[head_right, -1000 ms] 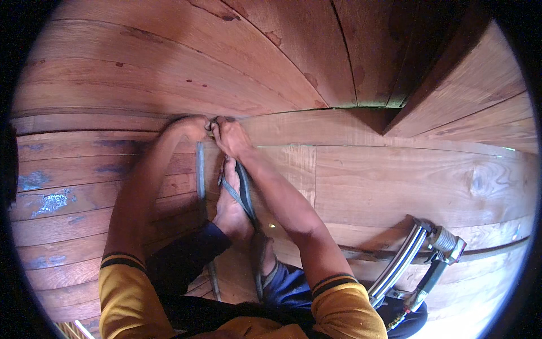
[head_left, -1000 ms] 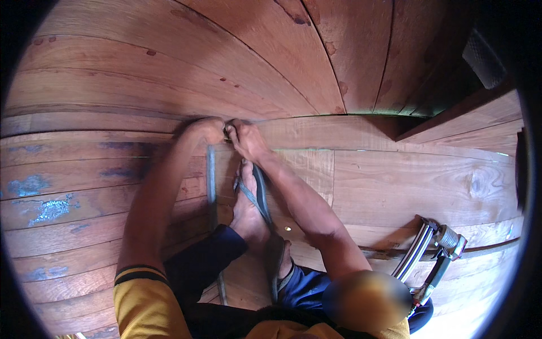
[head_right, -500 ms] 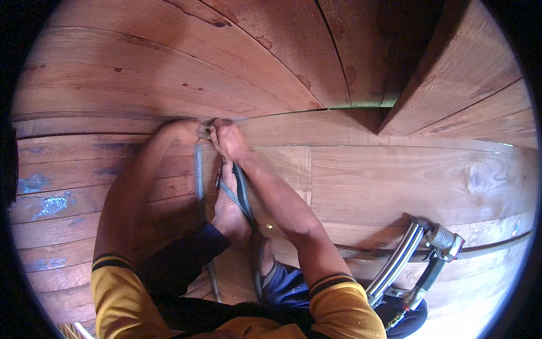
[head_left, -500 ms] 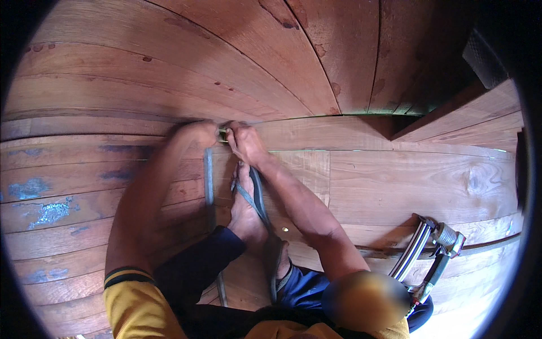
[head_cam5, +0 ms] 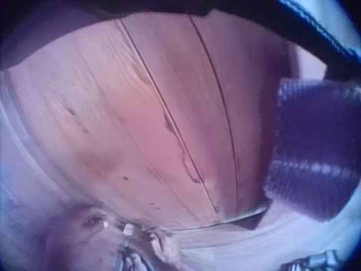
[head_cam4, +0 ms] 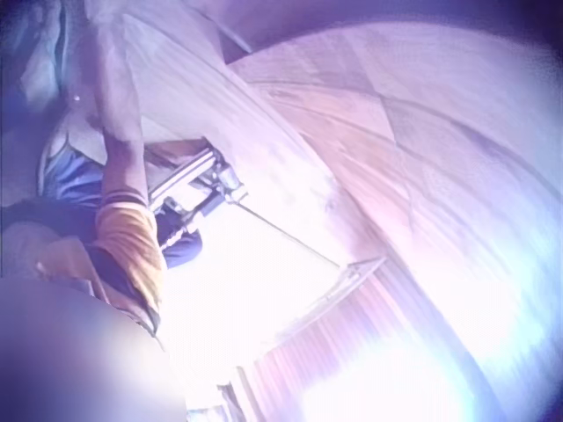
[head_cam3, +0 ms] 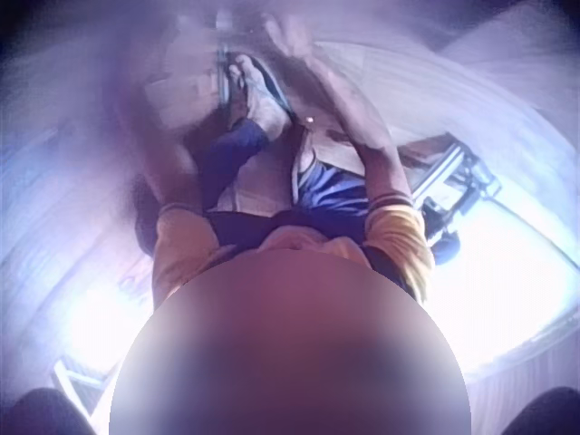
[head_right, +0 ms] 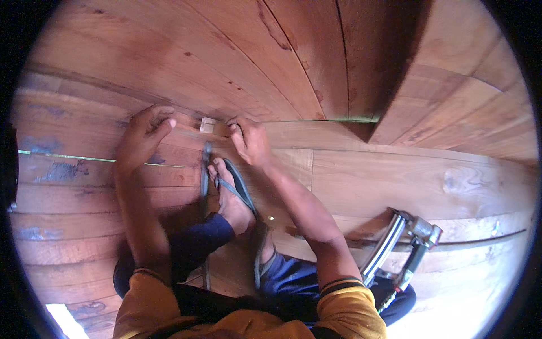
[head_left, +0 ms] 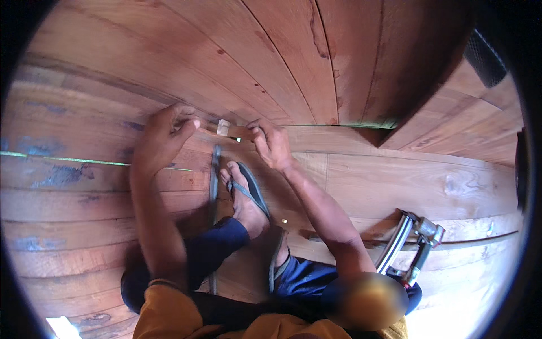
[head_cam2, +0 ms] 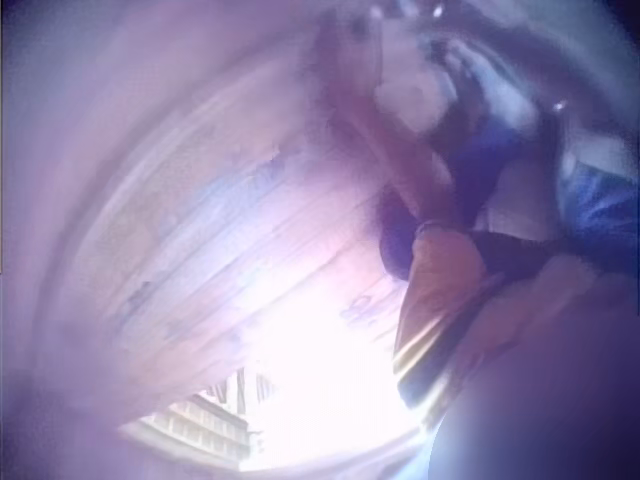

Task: The person installs wooden planks onto a curved wooden wall using a pneumatic nail gun. They measure and cut planks with a hand saw, then position and nail them into place.

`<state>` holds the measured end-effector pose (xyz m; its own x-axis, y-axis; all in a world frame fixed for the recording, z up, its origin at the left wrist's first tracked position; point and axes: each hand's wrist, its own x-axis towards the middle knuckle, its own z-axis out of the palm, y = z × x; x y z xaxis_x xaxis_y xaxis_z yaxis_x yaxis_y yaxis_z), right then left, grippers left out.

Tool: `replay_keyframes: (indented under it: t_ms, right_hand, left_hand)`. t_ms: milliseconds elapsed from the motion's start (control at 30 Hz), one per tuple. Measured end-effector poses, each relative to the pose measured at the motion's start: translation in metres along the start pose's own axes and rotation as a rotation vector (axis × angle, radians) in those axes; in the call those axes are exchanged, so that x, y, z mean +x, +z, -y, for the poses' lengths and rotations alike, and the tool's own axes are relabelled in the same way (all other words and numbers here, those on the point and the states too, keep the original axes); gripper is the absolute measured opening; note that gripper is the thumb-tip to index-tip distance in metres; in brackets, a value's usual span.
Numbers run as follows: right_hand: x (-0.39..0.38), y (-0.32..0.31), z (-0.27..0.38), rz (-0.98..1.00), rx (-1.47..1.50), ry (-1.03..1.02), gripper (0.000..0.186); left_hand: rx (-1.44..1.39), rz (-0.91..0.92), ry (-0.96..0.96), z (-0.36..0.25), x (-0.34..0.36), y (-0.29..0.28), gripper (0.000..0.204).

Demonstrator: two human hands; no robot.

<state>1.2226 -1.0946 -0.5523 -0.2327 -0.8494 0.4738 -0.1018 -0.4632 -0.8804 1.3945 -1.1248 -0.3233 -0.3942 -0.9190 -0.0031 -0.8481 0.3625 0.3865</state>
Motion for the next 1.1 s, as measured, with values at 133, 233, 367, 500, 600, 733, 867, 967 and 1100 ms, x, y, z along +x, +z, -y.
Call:
replay_keyframes:
  t_ms: [133,233,367,500,600,733,867,967,1100]
  right_hand:
    - [-0.017,-0.038,0.069,0.013,0.106,0.194,0.033]
    - [-0.061,-0.06,0.113,-0.074,0.204,0.25,0.033]
    - [-0.13,-0.065,0.144,-0.122,0.168,0.234,0.04]
    - [-0.176,-0.064,0.153,-0.116,-0.333,0.134,0.048]
    - [-0.185,-0.064,0.159,-0.073,-0.54,0.052,0.044]
    - [-0.192,-0.073,0.169,-0.033,-0.715,0.093,0.034]
    - [-0.203,-0.084,0.157,-0.066,-0.755,0.153,0.023]
    - [-0.211,-0.087,0.133,-0.212,-0.775,0.169,0.017]
    - [-0.231,-0.095,0.106,-0.112,-0.719,0.449,0.02]
  left_hand:
    - [-0.235,-0.328,-0.213,-0.001,-0.037,0.024,0.03]
    - [-0.894,-0.285,-0.378,-0.012,-0.086,0.089,0.051]
    - [-1.508,0.081,-0.376,-0.027,-0.131,0.135,0.079]
    - [-1.608,0.115,-0.302,-0.055,-0.141,0.144,0.073]
    - [-0.705,-0.135,-0.049,-0.066,-0.143,0.136,0.061]
    - [-0.708,0.003,-0.056,-0.06,-0.145,0.122,0.056]
    - [-0.658,0.019,0.122,-0.058,-0.144,0.133,0.052]
    - [-0.677,0.146,0.209,-0.054,-0.135,0.15,0.052]
    - [-0.555,0.214,0.275,-0.042,-0.128,0.183,0.055]
